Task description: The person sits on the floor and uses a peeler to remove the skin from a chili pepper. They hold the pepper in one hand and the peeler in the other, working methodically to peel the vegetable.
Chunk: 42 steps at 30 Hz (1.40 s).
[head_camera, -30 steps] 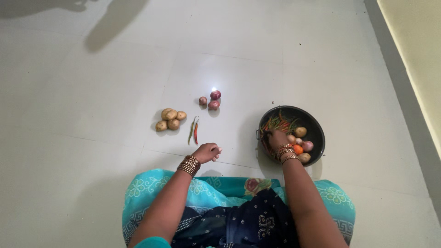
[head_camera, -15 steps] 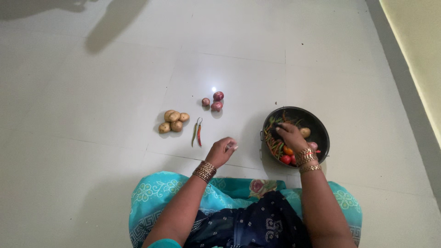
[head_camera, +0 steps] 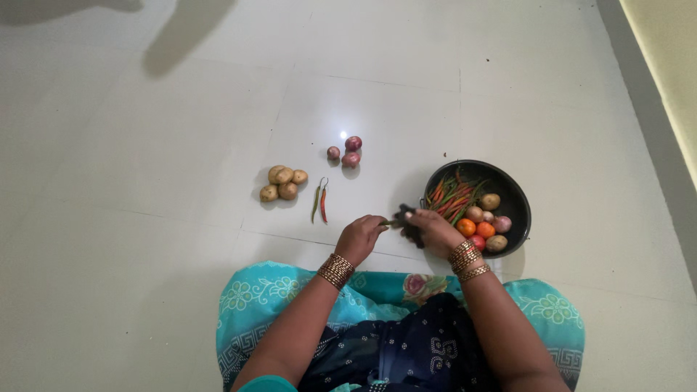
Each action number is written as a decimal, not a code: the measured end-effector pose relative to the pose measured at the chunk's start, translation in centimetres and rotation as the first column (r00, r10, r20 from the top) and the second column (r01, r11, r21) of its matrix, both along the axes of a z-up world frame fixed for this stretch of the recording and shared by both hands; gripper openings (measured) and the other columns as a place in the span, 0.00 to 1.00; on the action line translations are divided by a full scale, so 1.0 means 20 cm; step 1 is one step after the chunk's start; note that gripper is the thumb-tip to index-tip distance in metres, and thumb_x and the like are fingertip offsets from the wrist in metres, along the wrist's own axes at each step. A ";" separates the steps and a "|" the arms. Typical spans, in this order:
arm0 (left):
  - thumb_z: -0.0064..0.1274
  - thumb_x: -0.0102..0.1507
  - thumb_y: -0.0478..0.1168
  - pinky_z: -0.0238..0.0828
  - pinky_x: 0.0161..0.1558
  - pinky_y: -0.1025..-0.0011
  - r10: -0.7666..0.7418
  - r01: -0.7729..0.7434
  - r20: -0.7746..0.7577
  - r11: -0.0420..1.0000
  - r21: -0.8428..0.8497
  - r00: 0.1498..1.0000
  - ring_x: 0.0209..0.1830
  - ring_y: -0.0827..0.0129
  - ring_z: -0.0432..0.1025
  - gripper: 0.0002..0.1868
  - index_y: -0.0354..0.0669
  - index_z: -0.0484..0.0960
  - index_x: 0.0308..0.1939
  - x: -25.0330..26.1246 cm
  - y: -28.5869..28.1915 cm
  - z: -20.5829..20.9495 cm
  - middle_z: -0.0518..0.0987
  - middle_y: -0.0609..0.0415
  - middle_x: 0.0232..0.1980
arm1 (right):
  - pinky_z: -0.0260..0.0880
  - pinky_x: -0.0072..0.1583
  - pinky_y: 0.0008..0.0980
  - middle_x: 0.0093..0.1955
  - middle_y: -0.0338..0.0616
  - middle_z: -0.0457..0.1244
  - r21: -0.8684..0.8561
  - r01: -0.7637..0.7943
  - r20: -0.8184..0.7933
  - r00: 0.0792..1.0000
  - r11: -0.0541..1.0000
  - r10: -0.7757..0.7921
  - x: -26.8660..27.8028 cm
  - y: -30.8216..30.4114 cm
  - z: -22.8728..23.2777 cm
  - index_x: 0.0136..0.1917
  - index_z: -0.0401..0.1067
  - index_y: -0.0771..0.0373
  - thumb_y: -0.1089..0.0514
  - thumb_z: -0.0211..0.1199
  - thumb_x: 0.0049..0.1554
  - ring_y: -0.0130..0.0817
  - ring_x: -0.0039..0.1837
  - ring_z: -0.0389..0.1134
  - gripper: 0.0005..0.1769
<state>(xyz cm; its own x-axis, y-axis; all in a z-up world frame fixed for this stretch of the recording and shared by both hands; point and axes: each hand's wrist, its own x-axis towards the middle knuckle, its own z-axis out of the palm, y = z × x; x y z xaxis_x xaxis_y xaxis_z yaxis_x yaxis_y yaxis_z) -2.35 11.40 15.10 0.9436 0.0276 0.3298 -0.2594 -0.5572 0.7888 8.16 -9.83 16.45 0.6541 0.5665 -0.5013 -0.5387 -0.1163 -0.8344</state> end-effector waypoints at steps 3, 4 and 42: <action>0.55 0.67 0.37 0.74 0.36 0.68 0.008 -0.053 -0.168 0.963 -0.265 0.986 0.30 0.66 0.77 0.07 0.37 0.83 0.45 0.00 -0.04 -0.01 0.83 0.51 0.34 | 0.66 0.44 0.26 0.45 0.36 0.67 -0.030 0.188 0.236 0.956 0.982 -0.176 -0.02 -0.04 -0.03 0.59 0.74 0.69 0.52 0.56 0.66 0.23 0.43 0.64 0.18; 0.54 0.67 0.39 0.73 0.33 0.69 -0.021 -0.089 -0.284 0.925 -0.368 0.959 0.27 0.69 0.74 0.08 0.37 0.83 0.45 0.00 -0.05 -0.01 0.83 0.52 0.32 | 0.67 0.46 0.25 0.46 0.35 0.68 0.020 0.219 0.243 0.945 0.975 -0.218 -0.04 -0.04 -0.06 0.61 0.73 0.69 0.52 0.56 0.65 0.22 0.45 0.65 0.19; 0.52 0.65 0.35 0.71 0.39 0.55 -0.003 -0.023 -0.189 0.991 -0.134 0.982 0.38 0.43 0.75 0.07 0.32 0.73 0.39 0.01 -0.16 -0.06 0.79 0.36 0.37 | 0.67 0.47 0.25 0.49 0.36 0.66 0.114 0.287 0.169 0.938 0.951 -0.303 -0.25 0.24 -0.28 0.62 0.70 0.64 0.46 0.46 0.67 0.22 0.47 0.65 0.23</action>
